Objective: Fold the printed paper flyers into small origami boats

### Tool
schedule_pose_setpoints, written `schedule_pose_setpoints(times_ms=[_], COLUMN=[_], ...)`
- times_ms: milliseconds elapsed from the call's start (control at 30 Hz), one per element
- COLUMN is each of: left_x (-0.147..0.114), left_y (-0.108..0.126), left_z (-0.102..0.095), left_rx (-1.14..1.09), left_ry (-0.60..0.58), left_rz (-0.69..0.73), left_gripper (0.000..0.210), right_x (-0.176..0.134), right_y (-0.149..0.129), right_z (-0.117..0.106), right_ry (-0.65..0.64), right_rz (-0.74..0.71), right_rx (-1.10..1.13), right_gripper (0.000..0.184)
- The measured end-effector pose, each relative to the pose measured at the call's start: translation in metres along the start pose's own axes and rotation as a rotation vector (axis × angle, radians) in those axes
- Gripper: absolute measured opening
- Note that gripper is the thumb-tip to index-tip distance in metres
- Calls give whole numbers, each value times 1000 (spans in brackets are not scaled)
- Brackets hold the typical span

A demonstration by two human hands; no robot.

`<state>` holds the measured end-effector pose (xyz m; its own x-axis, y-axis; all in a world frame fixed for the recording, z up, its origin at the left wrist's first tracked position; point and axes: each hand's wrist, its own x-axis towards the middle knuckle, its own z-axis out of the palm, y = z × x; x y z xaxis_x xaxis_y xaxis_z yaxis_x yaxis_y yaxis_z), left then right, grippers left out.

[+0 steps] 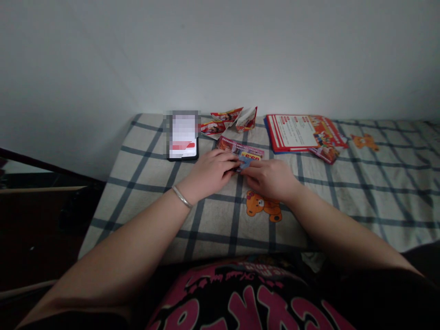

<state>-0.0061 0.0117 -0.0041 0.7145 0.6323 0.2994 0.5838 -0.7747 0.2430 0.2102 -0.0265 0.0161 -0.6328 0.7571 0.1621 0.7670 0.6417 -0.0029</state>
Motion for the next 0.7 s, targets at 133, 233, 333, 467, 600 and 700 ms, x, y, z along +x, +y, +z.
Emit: schedule_pose_setpoints(times_ms=[133, 233, 333, 467, 600, 700], left_x=[-1, -1, 0, 1, 0, 0], left_y=[0, 0, 2, 4, 3, 2], left_z=[0, 0, -2, -3, -2, -1], left_rx=[10, 21, 12, -2, 8, 11], left_ry=[-10, -9, -11, -14, -9, -5], left_rz=[5, 4, 0, -9, -5, 1], left_gripper=[30, 32, 32, 32, 30, 28], right_x=[-1, 0, 3, 7, 9, 7], right_y=[2, 1, -2, -6, -2, 5], right_z=[3, 3, 0, -5, -8, -13], right_ry=[23, 10, -26, -79, -112, -158], right_rz=[-40, -82, -59, 66, 199, 312], right_rx=[60, 96, 98, 102, 110, 71], right_gripper=[31, 33, 33, 35, 34, 33])
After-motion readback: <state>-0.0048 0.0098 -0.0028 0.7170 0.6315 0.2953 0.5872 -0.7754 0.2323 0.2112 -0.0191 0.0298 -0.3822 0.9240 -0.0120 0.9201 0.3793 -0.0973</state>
